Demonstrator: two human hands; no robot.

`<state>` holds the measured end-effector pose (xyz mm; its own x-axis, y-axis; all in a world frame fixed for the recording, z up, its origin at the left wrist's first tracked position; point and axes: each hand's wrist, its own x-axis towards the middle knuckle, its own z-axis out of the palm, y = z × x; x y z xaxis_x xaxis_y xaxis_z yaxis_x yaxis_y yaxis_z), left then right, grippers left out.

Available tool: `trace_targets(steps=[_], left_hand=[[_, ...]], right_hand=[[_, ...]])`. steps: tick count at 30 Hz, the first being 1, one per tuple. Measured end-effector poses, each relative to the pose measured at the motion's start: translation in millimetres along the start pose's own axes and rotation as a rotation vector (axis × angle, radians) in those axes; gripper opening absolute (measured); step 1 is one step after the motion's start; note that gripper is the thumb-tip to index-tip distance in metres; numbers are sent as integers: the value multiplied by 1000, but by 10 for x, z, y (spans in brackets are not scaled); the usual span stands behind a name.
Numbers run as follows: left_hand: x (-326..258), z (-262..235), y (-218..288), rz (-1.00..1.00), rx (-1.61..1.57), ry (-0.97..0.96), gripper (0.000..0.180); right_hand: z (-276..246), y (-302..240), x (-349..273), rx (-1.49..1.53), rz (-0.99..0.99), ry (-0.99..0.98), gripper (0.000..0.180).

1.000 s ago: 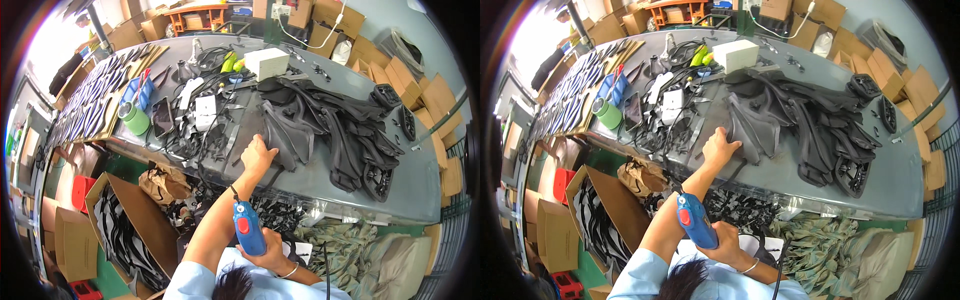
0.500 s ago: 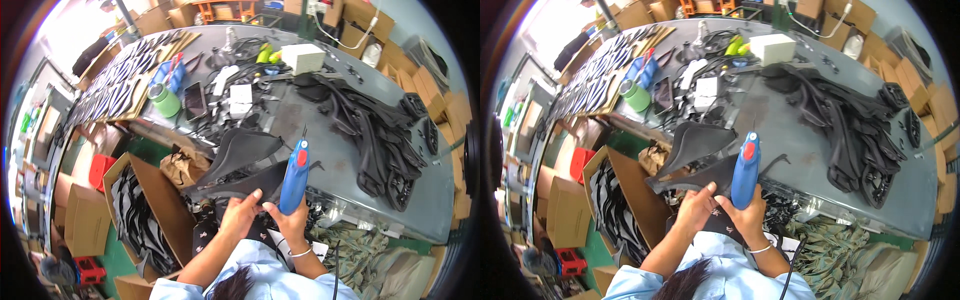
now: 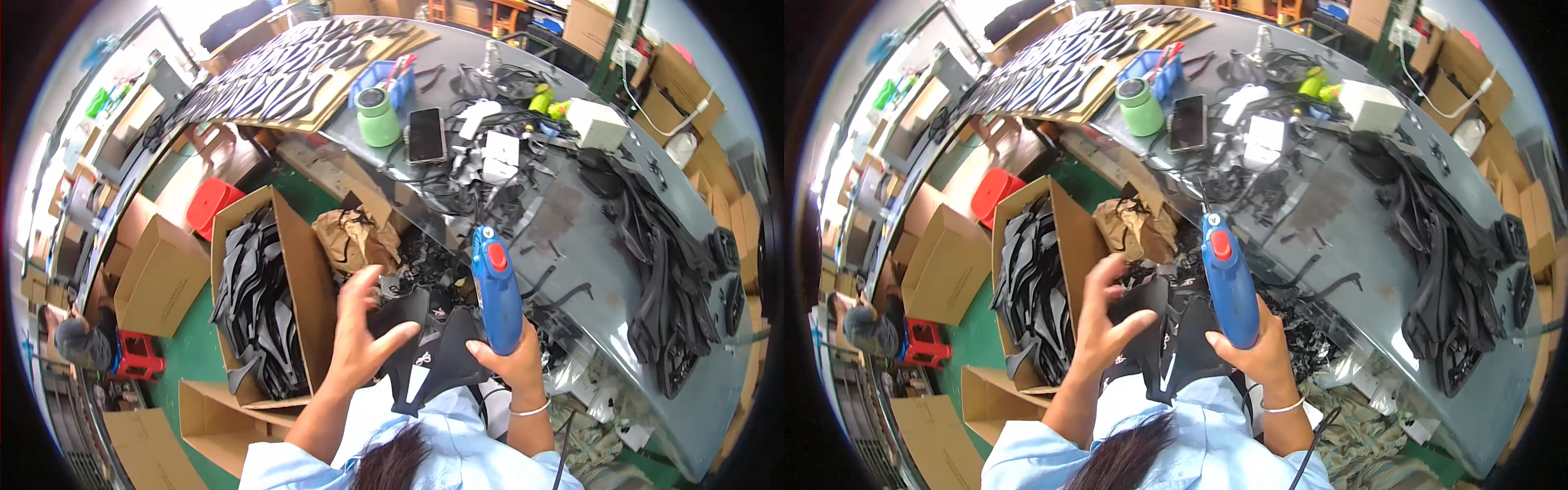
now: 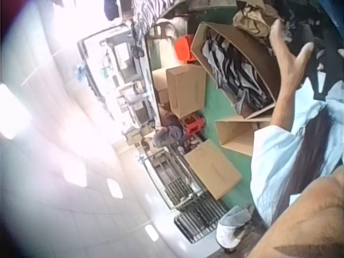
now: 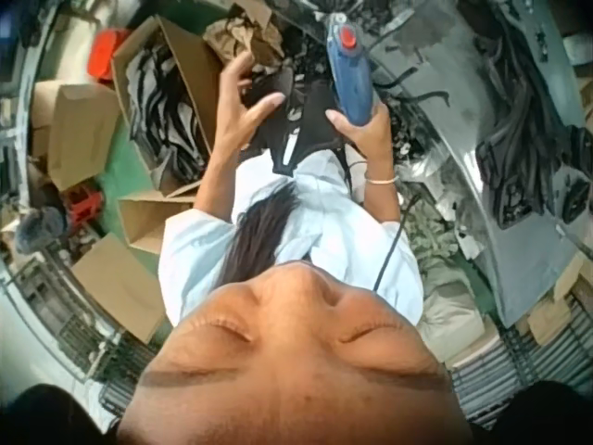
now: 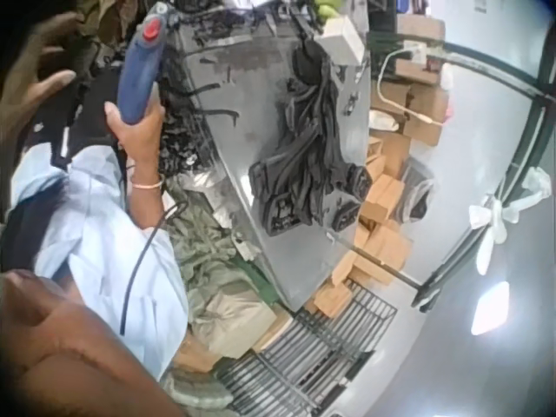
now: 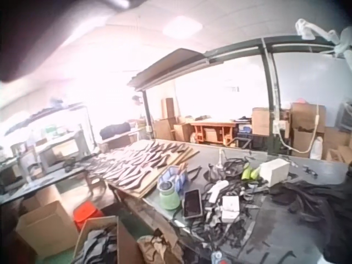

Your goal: The person uses a blue heat gun to trim excess material from the edges of black plastic parts. They pick up parts from a cardboard box, apply the heat gun to the edges, and place the finished parts on a table.

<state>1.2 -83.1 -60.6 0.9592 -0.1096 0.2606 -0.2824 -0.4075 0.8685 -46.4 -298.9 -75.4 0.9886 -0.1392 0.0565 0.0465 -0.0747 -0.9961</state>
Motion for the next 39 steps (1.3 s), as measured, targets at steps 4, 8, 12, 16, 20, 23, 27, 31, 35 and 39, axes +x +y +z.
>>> trace_targets(steps=[4,8,12,16,20,23,27,31,35,39], left_hand=[[-52,-195,-119,-490,-409,-320,29],[-106,-239,-80,-443,-789,-20,9],[-123,-215,78,-440,-1025,108,23],[-146,-169,138,-357,-1005,310,30],[-186,-162,133,-263,-965,409,31],[-203,-114,129,-221,-875,468,32],[-231,-71,117,-171,-792,456,33],[-306,-67,64,-198,-594,418,31],[-327,-69,-30,-175,-484,336,31],[-332,-70,-79,-119,-482,274,32]], right_hand=[[33,-19,-12,-95,76,16,42],[181,-24,-41,-301,80,97,45],[405,49,-250,-510,-155,-77,47],[553,126,-380,-683,-315,-180,48],[590,116,-432,-712,-334,-213,49],[597,122,-442,-712,-346,-230,48],[611,99,-437,-683,-358,-235,48],[612,60,-411,-659,-381,-232,48],[604,32,-385,-663,-385,-237,48],[581,-7,-361,-654,-395,-236,47]])
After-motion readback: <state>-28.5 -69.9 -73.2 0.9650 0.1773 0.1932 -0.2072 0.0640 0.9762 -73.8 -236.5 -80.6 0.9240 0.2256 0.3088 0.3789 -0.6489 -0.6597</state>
